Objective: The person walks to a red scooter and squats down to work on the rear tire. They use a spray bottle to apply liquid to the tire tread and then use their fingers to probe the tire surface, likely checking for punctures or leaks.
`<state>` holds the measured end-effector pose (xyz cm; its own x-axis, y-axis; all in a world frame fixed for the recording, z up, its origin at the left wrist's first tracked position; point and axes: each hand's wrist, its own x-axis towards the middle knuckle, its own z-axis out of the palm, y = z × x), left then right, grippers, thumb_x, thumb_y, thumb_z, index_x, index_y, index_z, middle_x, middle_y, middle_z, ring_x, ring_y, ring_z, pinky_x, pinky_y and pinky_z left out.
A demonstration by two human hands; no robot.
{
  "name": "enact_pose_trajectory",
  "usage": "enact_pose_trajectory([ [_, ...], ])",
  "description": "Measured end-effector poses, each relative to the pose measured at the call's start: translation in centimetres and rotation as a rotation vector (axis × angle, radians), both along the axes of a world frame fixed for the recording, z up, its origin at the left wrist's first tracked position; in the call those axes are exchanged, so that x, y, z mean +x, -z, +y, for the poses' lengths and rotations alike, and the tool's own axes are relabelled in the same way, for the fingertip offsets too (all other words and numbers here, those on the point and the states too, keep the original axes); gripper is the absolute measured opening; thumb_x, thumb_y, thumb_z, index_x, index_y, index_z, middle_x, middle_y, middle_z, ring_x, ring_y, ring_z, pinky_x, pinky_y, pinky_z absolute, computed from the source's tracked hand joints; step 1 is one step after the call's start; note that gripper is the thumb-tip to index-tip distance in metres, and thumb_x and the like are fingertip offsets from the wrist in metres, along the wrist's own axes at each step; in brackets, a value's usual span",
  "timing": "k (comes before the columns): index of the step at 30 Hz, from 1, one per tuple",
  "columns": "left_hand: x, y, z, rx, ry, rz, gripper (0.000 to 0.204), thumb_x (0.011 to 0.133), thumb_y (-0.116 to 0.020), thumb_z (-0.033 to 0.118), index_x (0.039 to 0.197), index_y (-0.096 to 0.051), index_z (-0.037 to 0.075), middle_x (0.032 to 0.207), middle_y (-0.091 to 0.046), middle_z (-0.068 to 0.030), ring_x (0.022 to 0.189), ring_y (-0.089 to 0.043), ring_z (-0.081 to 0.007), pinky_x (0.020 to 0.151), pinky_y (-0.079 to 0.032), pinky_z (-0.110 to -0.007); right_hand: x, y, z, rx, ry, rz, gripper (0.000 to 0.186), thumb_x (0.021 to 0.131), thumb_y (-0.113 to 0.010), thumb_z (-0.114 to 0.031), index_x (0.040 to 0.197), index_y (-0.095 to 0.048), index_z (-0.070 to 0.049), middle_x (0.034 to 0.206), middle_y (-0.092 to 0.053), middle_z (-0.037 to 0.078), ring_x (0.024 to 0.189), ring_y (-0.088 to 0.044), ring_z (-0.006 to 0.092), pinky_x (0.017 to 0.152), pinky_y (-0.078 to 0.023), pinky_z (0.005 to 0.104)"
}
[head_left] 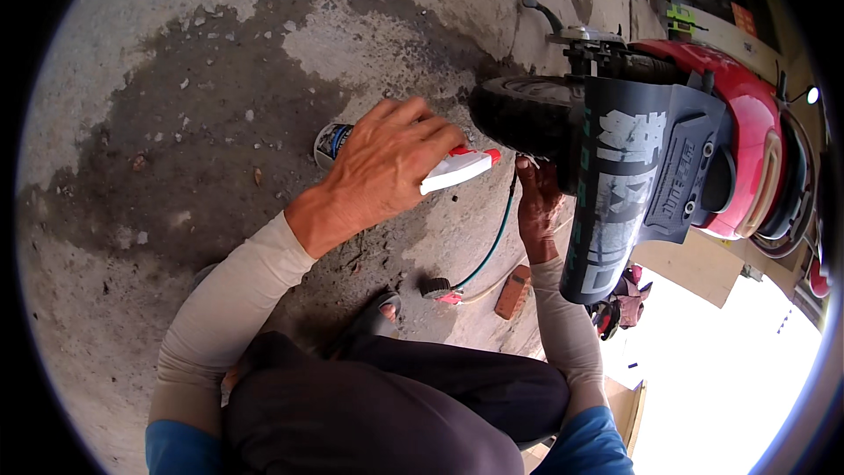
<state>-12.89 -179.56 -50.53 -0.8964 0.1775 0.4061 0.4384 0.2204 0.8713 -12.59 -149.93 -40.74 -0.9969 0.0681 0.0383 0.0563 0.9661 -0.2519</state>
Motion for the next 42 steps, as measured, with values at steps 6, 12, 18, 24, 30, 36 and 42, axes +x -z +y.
enact_pose_trajectory([
  [6,-0.2,-0.2,-0.1,0.008,0.014,0.003,0.029,0.081,-0.084,0.014,0.107,-0.072,0.008,0.103,-0.073,-0.0047,0.103,-0.064,-0.0247,0.089,-0.048,-0.04,-0.1,0.0,0.6,0.057,-0.009,0.018,0.045,0.102,-0.072,-0.049,0.11,-0.077,-0.005,0.118,-0.075,0.017,0.111,-0.065,0.0383,0.103,-0.045,0.0483],
  [12,0.0,-0.1,-0.1,-0.046,0.054,-0.043,0.027,0.083,-0.084,0.015,0.105,-0.071,0.007,0.1,-0.073,-0.0044,0.101,-0.064,-0.0243,0.086,-0.047,-0.039,-0.2,0.4,0.6,0.063,-0.045,0.008,0.047,0.103,-0.07,-0.05,0.116,-0.075,-0.005,0.123,-0.073,0.019,0.114,-0.063,0.0398,0.106,-0.044,0.0495],
  [18,-0.2,0.2,0.6,0.031,-0.079,0.056,0.024,0.083,-0.083,0.017,0.099,-0.069,0.008,0.094,-0.071,-0.0042,0.094,-0.061,-0.0237,0.083,-0.045,-0.039,-0.2,0.6,0.4,0.038,-0.045,-0.022,0.05,0.103,-0.069,-0.05,0.122,-0.072,-0.004,0.127,-0.071,0.021,0.118,-0.062,0.0412,0.108,-0.043,0.0506],
  [24,0.0,-0.5,-0.4,-0.06,0.063,-0.062,0.027,0.081,-0.084,0.012,0.104,-0.07,0.006,0.097,-0.073,-0.0047,0.101,-0.064,-0.0238,0.084,-0.046,-0.039,-0.2,0.4,0.4,0.065,-0.048,0.015,0.053,0.104,-0.068,-0.05,0.128,-0.07,-0.003,0.132,-0.069,0.022,0.121,-0.061,0.0425,0.11,-0.041,0.0518],
  [30,0.0,0.1,0.0,-0.001,-0.006,0.027,0.033,0.08,-0.085,0.013,0.109,-0.072,0.007,0.104,-0.075,-0.0043,0.105,-0.065,-0.0244,0.089,-0.048,-0.04,-0.2,0.3,-1.1,0.183,-0.089,0.125,0.056,0.105,-0.067,-0.05,0.134,-0.067,-0.002,0.136,-0.067,0.024,0.124,-0.06,0.0438,0.112,-0.04,0.0529],
  [36,-0.2,0.0,0.5,-0.003,0.009,0.021,0.032,0.082,-0.084,0.014,0.111,-0.072,0.008,0.108,-0.075,-0.0047,0.106,-0.065,-0.0255,0.093,-0.05,-0.041,-0.3,1.9,1.9,0.103,-0.09,0.142,0.049,0.107,-0.066,-0.047,0.133,-0.068,-0.005,0.128,-0.071,0.018,0.117,-0.065,0.0375,0.107,-0.045,0.0526],
  [42,-0.4,-0.4,0.2,-0.018,-0.001,0.014,0.028,0.084,-0.083,0.017,0.108,-0.073,0.008,0.102,-0.074,-0.0051,0.104,-0.065,-0.0252,0.09,-0.049,-0.04,-0.2,2.8,3.6,-0.045,-0.007,-0.111,0.054,0.096,-0.081,-0.035,0.134,-0.061,-0.004,0.121,-0.072,0.009,0.107,-0.067,0.0229,0.095,-0.053,0.0422],
])
